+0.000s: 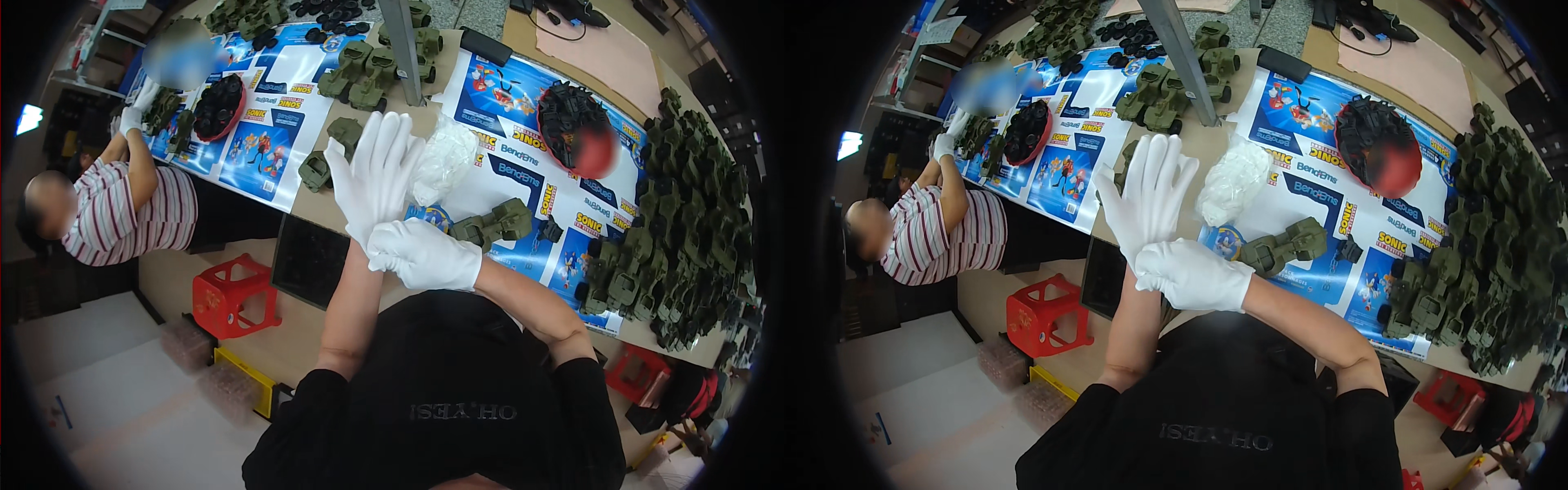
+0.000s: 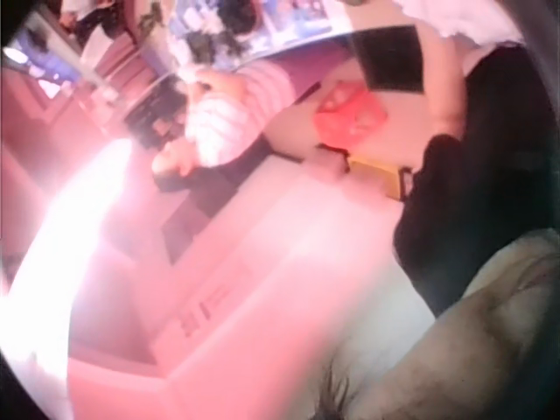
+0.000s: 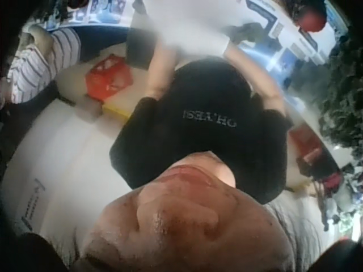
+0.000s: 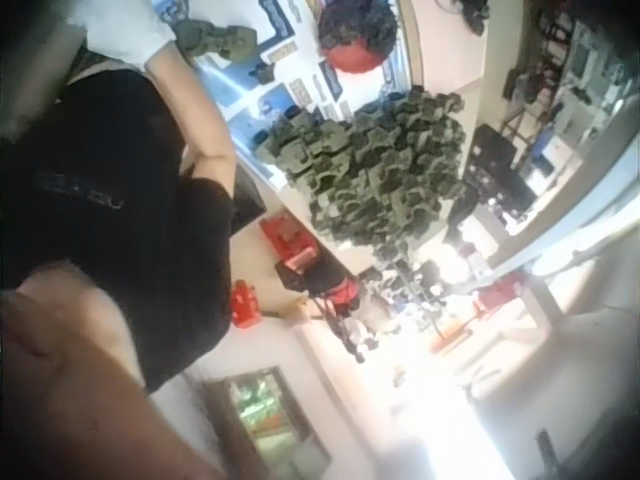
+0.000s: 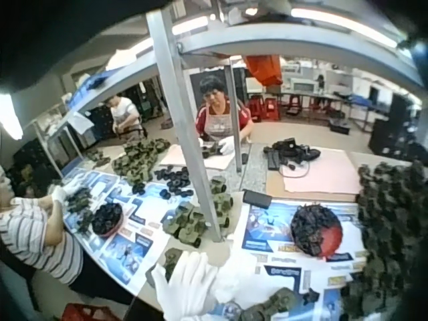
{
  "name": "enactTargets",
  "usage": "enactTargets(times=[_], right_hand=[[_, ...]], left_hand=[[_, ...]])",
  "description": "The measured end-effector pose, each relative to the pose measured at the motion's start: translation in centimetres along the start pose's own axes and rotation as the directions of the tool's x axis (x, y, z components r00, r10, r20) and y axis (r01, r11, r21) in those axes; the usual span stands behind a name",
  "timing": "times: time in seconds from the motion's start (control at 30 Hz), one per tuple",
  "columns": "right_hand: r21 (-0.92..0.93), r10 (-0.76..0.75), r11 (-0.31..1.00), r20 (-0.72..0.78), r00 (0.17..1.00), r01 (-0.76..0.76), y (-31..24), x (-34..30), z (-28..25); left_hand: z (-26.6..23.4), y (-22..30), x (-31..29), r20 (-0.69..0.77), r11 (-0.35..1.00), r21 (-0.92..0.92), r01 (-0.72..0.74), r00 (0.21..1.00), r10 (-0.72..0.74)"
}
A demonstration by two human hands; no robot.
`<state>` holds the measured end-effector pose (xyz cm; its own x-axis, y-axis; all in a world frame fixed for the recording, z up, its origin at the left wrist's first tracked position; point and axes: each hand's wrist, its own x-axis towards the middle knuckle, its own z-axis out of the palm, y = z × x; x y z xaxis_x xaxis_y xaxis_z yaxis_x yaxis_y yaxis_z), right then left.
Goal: The person puts on white gloves and assembles green toy vehicles at a workbench. They pick up vehicle bodies and wheels, attach the wheels to the bodies, and place the completed units on the table. The process is repeated for multiple vehicles.
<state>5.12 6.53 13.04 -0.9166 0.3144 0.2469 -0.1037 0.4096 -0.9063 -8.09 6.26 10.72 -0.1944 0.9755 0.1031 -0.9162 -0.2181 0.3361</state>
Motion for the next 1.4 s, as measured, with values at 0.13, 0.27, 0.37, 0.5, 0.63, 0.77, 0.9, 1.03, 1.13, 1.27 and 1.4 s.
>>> enactTargets(times=[0.13, 0.27, 0.37, 0.5, 0.63, 0.77, 0.9, 1.03, 1.13, 1.27, 1.4], right_hand=[[-0.019, -0.037, 0.999, -0.297, 0.954, 0.033, -0.2, 0.1, 1.3], [0.049, 0.307, 0.932, -0.635, 0.709, -0.36, -0.7, -1.2, -1.2], [0.13, 0.328, 0.935, -0.666, 0.67, -0.33, 0.0, -0.8, -3.2], [-0.042, 0.218, 0.942, -0.681, 0.699, -0.334, -0.1, -1.0, -4.1], [-0.238, -0.053, 0.955, -0.727, 0.684, -0.179, 1.3, -1.5, -2.2], [0.103, 0.221, 0.975, -0.589, 0.777, -0.199, 1.8, -1.2, -3.3], [0.318, 0.439, 0.897, -0.577, 0.689, -0.306, 1.9, -2.2, -4.9], [0.395, 0.501, 0.857, -0.481, 0.72, -0.332, 2.7, -1.9, -3.4], [0.47, 0.633, 0.756, -0.346, 0.693, -0.456, 2.4, -2.1, -0.8], [0.31, 0.637, 0.771, -0.391, 0.664, -0.556, -2.3, -1.4, -2.4], [0.18, 0.383, 0.919, -0.619, 0.686, -0.351, -2.5, -0.2, -2.8]], left_hand=[[2.6, 0.3, 0.1, -0.13, 0.915, -0.399, -0.056, 0.991, 0.003], [5.8, 1.0, -0.2, -0.151, 0.975, -0.215, -0.053, 0.988, 0.021], [5.7, 0.6, -0.5, -0.121, 0.966, -0.258, 0.001, 0.992, -0.034], [6.2, 0.1, -0.5, -0.168, 0.984, -0.172, -0.034, 0.986, 0.005], [6.7, -0.9, 0.1, -0.149, 0.989, -0.04, -0.14, 0.98, 0.133], [6.3, -0.8, 0.2, -0.096, 0.989, -0.018, -0.15, 0.984, 0.147], [5.8, -0.1, -0.3, -0.044, 0.989, -0.141, -0.046, 0.998, 0.04], [4.4, -2.0, 0.2, -0.009, 0.989, -0.112, 0.093, 0.996, -0.094], [4.0, -1.5, -0.3, 0.0, 0.995, -0.016, 0.096, 0.995, -0.096], [2.7, -0.9, -0.7, -0.068, 0.871, 0.491, -0.012, 0.996, 0.052], [1.1, -1.5, -0.7, -0.046, 0.587, 0.809, 0.017, 0.998, 0.034]])
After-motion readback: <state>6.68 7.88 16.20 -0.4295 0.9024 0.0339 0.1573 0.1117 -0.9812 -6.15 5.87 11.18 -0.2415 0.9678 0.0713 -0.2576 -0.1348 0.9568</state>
